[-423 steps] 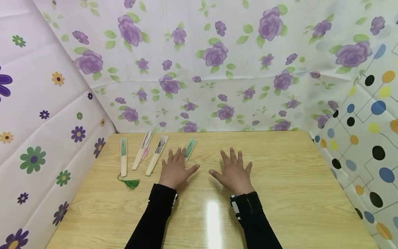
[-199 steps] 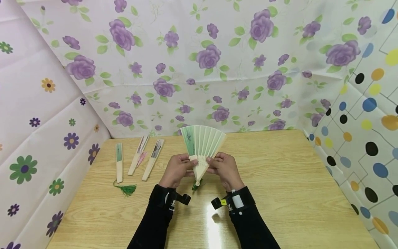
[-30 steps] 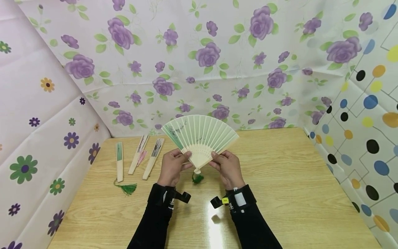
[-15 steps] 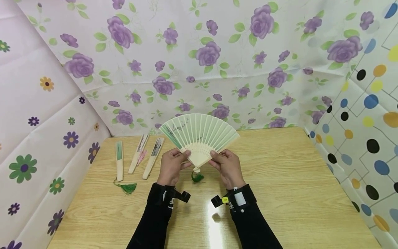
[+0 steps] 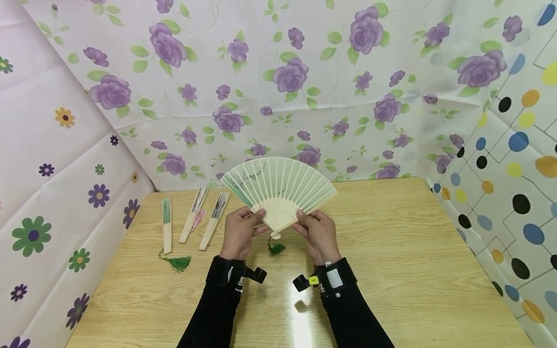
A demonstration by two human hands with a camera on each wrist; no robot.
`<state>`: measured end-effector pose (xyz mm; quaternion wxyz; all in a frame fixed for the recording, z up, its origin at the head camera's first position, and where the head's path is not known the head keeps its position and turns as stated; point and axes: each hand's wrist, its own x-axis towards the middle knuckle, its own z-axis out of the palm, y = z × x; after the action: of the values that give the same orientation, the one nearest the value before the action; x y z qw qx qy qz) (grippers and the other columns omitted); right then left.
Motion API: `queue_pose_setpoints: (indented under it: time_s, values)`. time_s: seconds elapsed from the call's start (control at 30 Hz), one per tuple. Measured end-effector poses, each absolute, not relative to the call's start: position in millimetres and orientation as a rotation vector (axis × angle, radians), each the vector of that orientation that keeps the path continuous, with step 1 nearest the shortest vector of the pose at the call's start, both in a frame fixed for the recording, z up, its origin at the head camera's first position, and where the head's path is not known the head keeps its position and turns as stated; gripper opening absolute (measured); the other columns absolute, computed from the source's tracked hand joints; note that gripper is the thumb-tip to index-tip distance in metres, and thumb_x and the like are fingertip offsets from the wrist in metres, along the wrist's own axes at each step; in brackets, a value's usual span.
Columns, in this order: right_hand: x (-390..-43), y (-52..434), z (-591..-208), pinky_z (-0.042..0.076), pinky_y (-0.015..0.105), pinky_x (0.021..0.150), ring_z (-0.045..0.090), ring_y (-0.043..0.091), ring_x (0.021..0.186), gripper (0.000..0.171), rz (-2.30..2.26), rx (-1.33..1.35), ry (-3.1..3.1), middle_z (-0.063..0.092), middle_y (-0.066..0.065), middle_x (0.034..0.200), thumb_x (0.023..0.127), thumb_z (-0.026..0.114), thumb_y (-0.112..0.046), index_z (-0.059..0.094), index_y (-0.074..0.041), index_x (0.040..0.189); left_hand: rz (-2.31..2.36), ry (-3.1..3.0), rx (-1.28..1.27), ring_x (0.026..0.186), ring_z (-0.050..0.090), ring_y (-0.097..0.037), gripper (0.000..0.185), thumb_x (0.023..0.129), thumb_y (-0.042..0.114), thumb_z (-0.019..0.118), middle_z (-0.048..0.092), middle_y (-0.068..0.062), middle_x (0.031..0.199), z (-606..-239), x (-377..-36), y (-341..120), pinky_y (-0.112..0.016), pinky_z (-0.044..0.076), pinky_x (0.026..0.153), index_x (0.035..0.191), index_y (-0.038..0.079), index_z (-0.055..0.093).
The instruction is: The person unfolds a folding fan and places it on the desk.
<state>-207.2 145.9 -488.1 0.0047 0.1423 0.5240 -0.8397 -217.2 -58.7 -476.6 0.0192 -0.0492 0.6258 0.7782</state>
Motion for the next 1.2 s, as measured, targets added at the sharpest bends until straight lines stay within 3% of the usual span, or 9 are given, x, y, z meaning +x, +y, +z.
queue_pose_setpoints:
  time_s: [0.13, 0.3, 0.57, 0.7, 0.77, 0.87, 0.97, 1.1, 1.2]
  values:
    - [-206.4, 143.4, -488.3, 0.071, 0.018, 0.089, 0.077, 0.006, 0.085, 0.021, -2.655, 0.467, 1.624, 0.071, 0.001, 0.106, 0.116, 0.063, 0.000, 0.058, -0.003, 0.095, 2.432, 1.937, -0.150, 0.086, 0.081, -0.014, 0.036, 0.110, 0.004, 0.075, 0.067, -0.002, 0.080, -476.2, -216.8, -58.8, -0.048, 0.075, 0.094, 0.081, 0.010, 0.055]
    - [-206.5, 143.6, -489.0, 0.070, 0.016, 0.090, 0.078, 0.005, 0.087, 0.016, -2.666, 0.471, 1.612, 0.071, 0.000, 0.108, 0.116, 0.063, 0.000, 0.060, -0.001, 0.101, 2.450, 1.927, -0.144, 0.087, 0.080, -0.015, 0.051, 0.110, 0.003, 0.075, 0.054, -0.001, 0.071, -475.9, -216.8, -59.2, -0.053, 0.073, 0.100, 0.078, 0.015, 0.038]
    - [-206.3, 147.4, -489.1, 0.071, 0.020, 0.096, 0.078, 0.007, 0.090, 0.008, -2.632, 0.400, 1.621, 0.072, 0.000, 0.106, 0.116, 0.065, -0.002, 0.066, -0.002, 0.108, 2.446, 1.922, -0.181, 0.086, 0.082, -0.015, 0.051, 0.109, 0.002, 0.076, 0.058, -0.002, 0.072, -474.6, -218.6, -60.8, -0.050, 0.075, 0.095, 0.075, 0.015, 0.039]
    - [-205.8, 147.9, -488.3, 0.071, 0.022, 0.097, 0.079, 0.008, 0.092, 0.005, -2.624, 0.371, 1.627, 0.074, 0.000, 0.104, 0.116, 0.064, -0.002, 0.068, 0.000, 0.116, 2.466, 1.907, -0.192, 0.085, 0.081, -0.014, 0.046, 0.108, 0.001, 0.076, 0.061, -0.003, 0.073, -475.4, -219.3, -60.5, -0.038, 0.076, 0.085, 0.075, 0.012, 0.047]
    - [-205.9, 147.1, -488.2, 0.071, 0.022, 0.098, 0.080, 0.009, 0.093, 0.006, -2.626, 0.370, 1.628, 0.074, 0.000, 0.105, 0.117, 0.063, -0.003, 0.068, 0.000, 0.118, 2.486, 1.898, -0.198, 0.083, 0.081, -0.014, 0.029, 0.107, 0.000, 0.077, 0.068, -0.005, 0.079, -475.8, -219.2, -60.1, -0.032, 0.075, 0.080, 0.082, 0.004, 0.064]
    - [-206.8, 144.6, -488.9, 0.070, 0.023, 0.100, 0.079, 0.009, 0.094, 0.007, -2.647, 0.389, 1.609, 0.073, 0.001, 0.107, 0.117, 0.062, -0.002, 0.068, 0.001, 0.120, 2.511, 1.892, -0.200, 0.083, 0.081, -0.013, 0.009, 0.108, 0.000, 0.077, 0.074, -0.010, 0.088, -476.4, -219.0, -59.6, -0.032, 0.076, 0.080, 0.102, -0.008, 0.076]
    - [-207.3, 141.7, -489.4, 0.070, 0.023, 0.102, 0.078, 0.008, 0.096, 0.008, -2.665, 0.397, 1.598, 0.072, 0.001, 0.110, 0.118, 0.061, -0.003, 0.067, 0.001, 0.122, 2.531, 1.899, -0.199, 0.085, 0.081, -0.013, 0.012, 0.108, -0.001, 0.076, 0.074, -0.010, 0.091, -476.7, -218.6, -59.1, -0.036, 0.076, 0.085, 0.114, -0.010, 0.078]
    - [-206.8, 138.5, -489.9, 0.070, 0.022, 0.100, 0.075, 0.008, 0.094, 0.006, -2.705, 0.433, 1.577, 0.070, 0.001, 0.107, 0.118, 0.060, -0.003, 0.064, 0.001, 0.119, 2.549, 1.890, -0.193, 0.090, 0.080, -0.014, 0.004, 0.109, 0.000, 0.075, 0.069, -0.004, 0.087, -476.3, -218.1, -58.5, -0.039, 0.076, 0.089, 0.109, -0.002, 0.079]
    - [-206.6, 136.4, -490.5, 0.071, 0.021, 0.097, 0.073, 0.008, 0.090, 0.007, -2.735, 0.465, 1.554, 0.068, 0.001, 0.102, 0.118, 0.060, -0.003, 0.063, -0.001, 0.111, 2.558, 1.876, -0.192, 0.094, 0.080, -0.015, 0.025, 0.108, 0.000, 0.076, 0.062, -0.003, 0.078, -476.1, -218.8, -58.3, -0.040, 0.076, 0.092, 0.087, 0.006, 0.065]
